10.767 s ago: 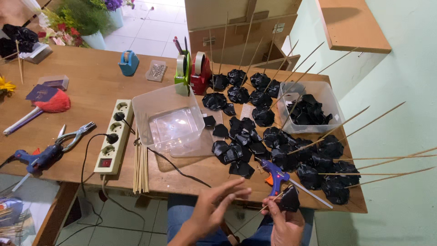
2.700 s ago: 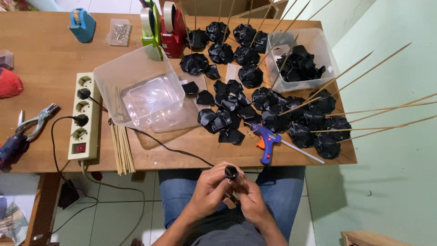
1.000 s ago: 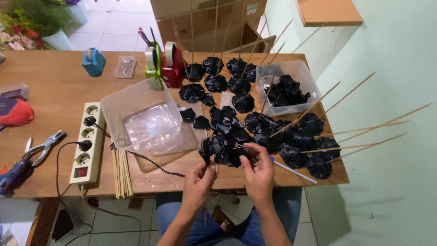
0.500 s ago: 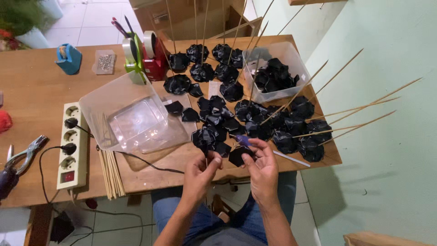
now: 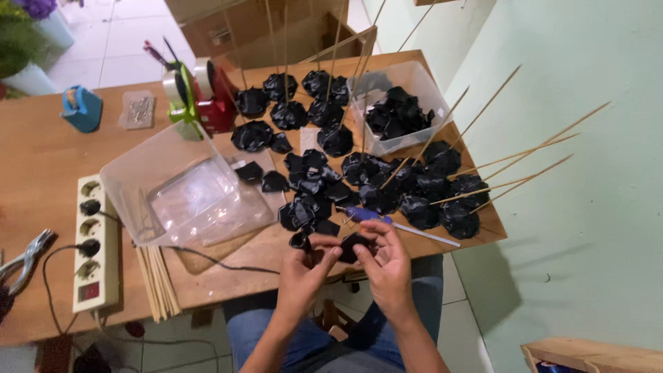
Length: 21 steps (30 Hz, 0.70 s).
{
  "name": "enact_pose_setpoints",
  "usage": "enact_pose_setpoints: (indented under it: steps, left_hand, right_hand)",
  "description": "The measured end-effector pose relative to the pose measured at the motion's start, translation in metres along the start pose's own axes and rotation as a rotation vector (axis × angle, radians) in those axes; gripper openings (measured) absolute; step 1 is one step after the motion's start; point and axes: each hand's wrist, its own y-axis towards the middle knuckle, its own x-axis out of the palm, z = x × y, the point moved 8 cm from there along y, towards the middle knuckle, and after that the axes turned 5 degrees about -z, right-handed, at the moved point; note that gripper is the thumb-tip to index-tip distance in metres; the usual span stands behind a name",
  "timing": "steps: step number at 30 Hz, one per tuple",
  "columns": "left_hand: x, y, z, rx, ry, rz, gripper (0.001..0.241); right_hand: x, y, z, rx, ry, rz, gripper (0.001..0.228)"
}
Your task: The person sits at a table and uses a hot glue gun to attach black fabric petals to wooden skewers. They repeatedly pick up petals, apply glue, and wrap them around the skewers to form flower shapes.
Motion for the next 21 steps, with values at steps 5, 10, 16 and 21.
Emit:
enact_pose_setpoints:
  steps: [5,10,16,21]
  left_hand:
    - [-0.010,0.002,-0.033,-0.069,0.085,0.090,0.020]
    - [-0.025,0.006,-0.056,-0.068,0.004,0.173,0.018]
    - [-0.032,0.003,-0.055,-0.121,-0.048,0.175,0.015]
    - [-0.036,0.007,-0.064,-0.149,-0.059,0.093,0.018]
  right_hand:
    - [-0.024,-0.002,-0.002,0.044,-0.248,0.097,0.029]
    - [-0.059,0.007,0.027,0.235,-0.949,0.208,0.029]
    - [-0.056,0.003,0.058,0.445,-1.207,0.063,0.035]
    - [-0.060,0.002,0.060,0.479,-1.172,0.047,0.020]
